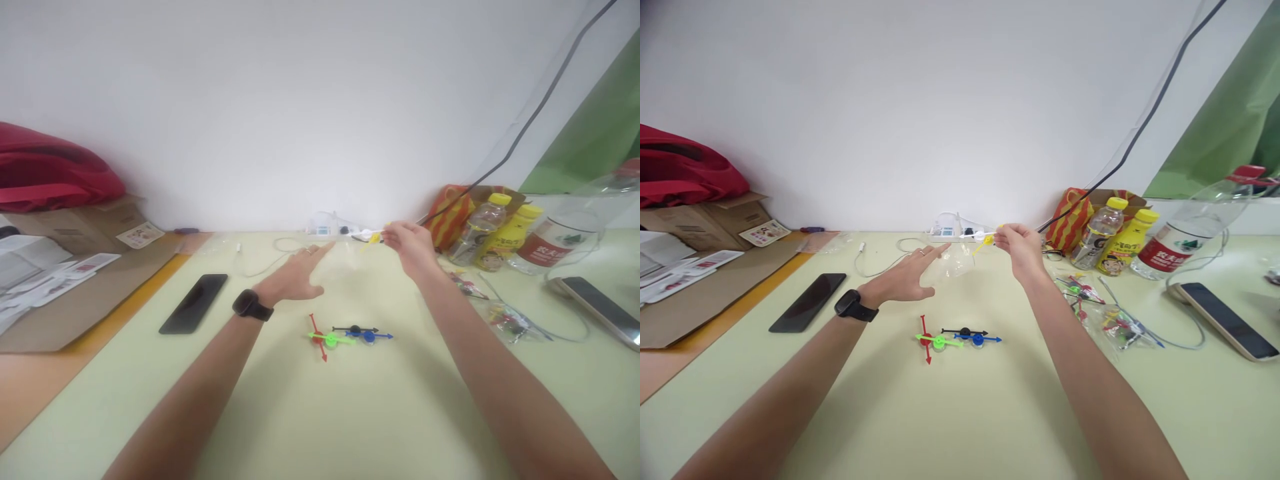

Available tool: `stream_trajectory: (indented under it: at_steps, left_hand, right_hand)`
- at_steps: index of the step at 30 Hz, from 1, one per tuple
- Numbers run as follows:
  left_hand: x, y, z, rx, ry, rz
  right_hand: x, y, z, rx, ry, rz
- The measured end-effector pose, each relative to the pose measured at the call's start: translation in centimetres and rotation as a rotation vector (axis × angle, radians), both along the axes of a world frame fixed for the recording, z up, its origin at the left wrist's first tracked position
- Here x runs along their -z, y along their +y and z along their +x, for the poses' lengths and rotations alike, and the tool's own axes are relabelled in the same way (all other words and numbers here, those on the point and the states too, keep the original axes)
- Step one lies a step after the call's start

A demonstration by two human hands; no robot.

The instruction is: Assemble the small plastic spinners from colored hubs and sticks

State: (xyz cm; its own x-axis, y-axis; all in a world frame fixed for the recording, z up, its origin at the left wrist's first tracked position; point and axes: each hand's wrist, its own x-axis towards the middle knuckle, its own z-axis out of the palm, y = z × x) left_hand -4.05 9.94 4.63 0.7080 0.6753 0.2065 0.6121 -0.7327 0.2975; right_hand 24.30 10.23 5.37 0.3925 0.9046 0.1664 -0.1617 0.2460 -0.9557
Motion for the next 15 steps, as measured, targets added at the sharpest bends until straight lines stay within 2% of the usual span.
stream_trajectory:
  at_steps: [6, 15]
  left_hand:
    - [0.0, 0.0, 0.2, -0.027, -0.042, 0.045]
    - [0.4, 0.0, 0.3, -0.108, -0.029, 0.109]
  right_hand:
    - [0.3, -0.4, -1.5, 0.020, -0.002, -0.035]
    - [0.4, -0.4, -1.4, 0.107, -0.069, 0.012]
